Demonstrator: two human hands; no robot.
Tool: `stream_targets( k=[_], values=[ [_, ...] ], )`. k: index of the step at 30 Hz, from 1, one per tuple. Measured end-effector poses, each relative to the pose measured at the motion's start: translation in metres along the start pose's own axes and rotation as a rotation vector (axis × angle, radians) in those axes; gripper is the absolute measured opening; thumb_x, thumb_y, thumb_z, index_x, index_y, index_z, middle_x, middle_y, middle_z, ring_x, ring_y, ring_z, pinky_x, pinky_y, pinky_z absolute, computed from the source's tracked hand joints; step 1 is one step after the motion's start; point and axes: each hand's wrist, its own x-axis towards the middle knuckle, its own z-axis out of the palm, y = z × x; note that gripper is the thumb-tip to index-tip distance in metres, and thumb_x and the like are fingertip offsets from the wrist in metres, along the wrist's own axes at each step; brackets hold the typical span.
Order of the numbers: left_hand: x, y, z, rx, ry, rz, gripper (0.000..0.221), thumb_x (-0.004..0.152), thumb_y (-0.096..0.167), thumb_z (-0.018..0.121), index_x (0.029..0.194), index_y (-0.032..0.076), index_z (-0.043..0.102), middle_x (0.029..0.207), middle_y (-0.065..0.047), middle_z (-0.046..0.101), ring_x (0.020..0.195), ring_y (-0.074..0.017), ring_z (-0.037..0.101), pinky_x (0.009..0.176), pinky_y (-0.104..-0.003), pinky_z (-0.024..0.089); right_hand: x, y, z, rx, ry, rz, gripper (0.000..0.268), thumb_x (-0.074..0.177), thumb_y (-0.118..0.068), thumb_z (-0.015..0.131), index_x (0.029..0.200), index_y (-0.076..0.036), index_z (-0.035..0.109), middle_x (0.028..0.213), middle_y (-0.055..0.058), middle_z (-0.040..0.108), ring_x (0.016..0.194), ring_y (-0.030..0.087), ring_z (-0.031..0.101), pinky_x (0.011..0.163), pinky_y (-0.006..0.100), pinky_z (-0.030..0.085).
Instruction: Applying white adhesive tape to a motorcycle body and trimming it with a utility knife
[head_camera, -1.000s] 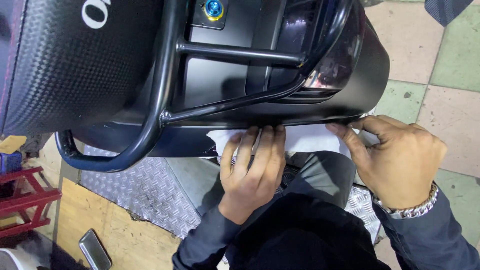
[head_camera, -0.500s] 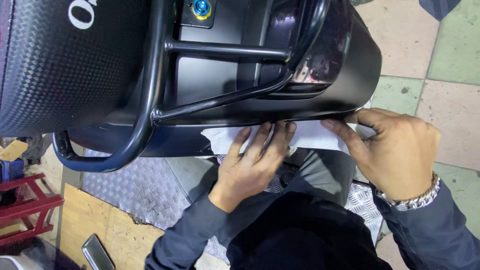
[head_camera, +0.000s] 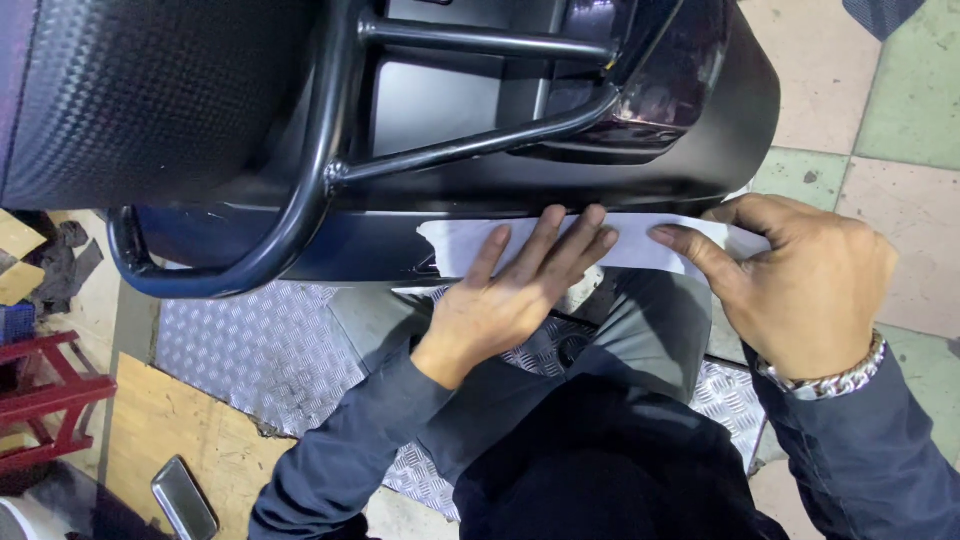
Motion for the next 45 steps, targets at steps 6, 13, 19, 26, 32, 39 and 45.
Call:
stream_targets(
  k=[6, 13, 19, 26, 32, 39, 45],
  values=[
    [-0.019, -0.016, -0.003, -0.050, -0.038, 0.110, 0.062, 0.115, 0.037, 0.043, 0.172, 0.024, 0.026, 0.174, -0.004, 0.019, 0.158, -0.0284, 0.015, 0.127, -0.058, -0.006, -0.003, -0.003, -0.001, -0.003, 0.082, -0.066, 0.037, 0.092, -0.035, 0.098, 0.101, -0.002, 0.085, 0.069, 0.010, 0.069, 0.041, 0.020, 0.045, 0.047, 0.031, 0.033],
    [-0.037, -0.029, -0.024, -0.093, -0.047, 0.058, 0.051, 0.113, 0.034, 0.051, 0.164, 0.028, 0.042, 0.167, 0.005, 0.034, 0.153, -0.0162, 0.033, 0.129, -0.050, 0.002, -0.002, 0.002, -0.003, -0.022, 0.130, -0.123, 0.033, 0.093, -0.032, 0.097, 0.099, -0.002, 0.084, 0.086, 0.009, 0.078, 0.050, 0.021, 0.059, 0.050, 0.030, 0.041],
    [-0.029, -0.022, -0.034, -0.323, 0.087, -0.118, 0.037, 0.108, 0.034, 0.063, 0.142, 0.019, 0.064, 0.146, 0.000, 0.063, 0.139, -0.0152, 0.052, 0.123, -0.039, 0.022, -0.003, 0.000, -0.003, -0.031, 0.128, -0.130, 0.034, 0.094, -0.034, 0.096, 0.100, -0.003, 0.084, 0.087, 0.008, 0.078, 0.053, 0.021, 0.060, 0.052, 0.030, 0.042],
    [-0.029, -0.019, -0.051, -0.688, 0.364, -0.738, 0.026, 0.086, -0.002, 0.072, 0.112, 0.001, 0.070, 0.120, -0.014, 0.055, 0.105, -0.0250, 0.059, 0.093, -0.037, 0.051, -0.003, 0.007, 0.002, -0.038, 0.053, -0.081, 0.040, 0.096, -0.041, 0.097, 0.096, -0.004, 0.083, 0.068, 0.008, 0.069, 0.040, 0.020, 0.045, 0.046, 0.032, 0.035],
    [-0.027, -0.002, -0.040, -0.351, 0.060, -0.439, 0.040, 0.108, 0.042, 0.061, 0.143, 0.023, 0.068, 0.150, 0.003, 0.056, 0.141, -0.0164, 0.045, 0.119, -0.040, 0.026, -0.002, 0.010, 0.001, -0.039, -0.056, -0.008, 0.046, 0.097, -0.045, 0.096, 0.092, -0.003, 0.079, 0.052, 0.006, 0.054, 0.039, 0.021, 0.042, 0.048, 0.032, 0.033],
    [-0.025, -0.027, -0.041, -0.584, 0.183, -0.557, 0.029, 0.090, 0.016, 0.073, 0.118, 0.011, 0.076, 0.132, -0.011, 0.070, 0.133, -0.0220, 0.054, 0.113, -0.044, 0.035, 0.004, 0.011, -0.005, 0.012, -0.104, 0.018, 0.045, 0.093, -0.041, 0.097, 0.090, -0.001, 0.078, 0.047, 0.006, 0.049, 0.038, 0.019, 0.038, 0.046, 0.031, 0.032],
    [-0.026, -0.032, -0.042, -0.458, 0.153, -0.515, 0.027, 0.090, 0.016, 0.079, 0.117, 0.016, 0.077, 0.128, -0.005, 0.073, 0.129, -0.0188, 0.059, 0.111, -0.041, 0.032, 0.013, 0.007, -0.014, 0.163, -0.225, 0.071, 0.034, 0.086, -0.028, 0.094, 0.092, 0.001, 0.079, 0.054, 0.010, 0.060, 0.039, 0.018, 0.041, 0.045, 0.030, 0.034]
  ],
)
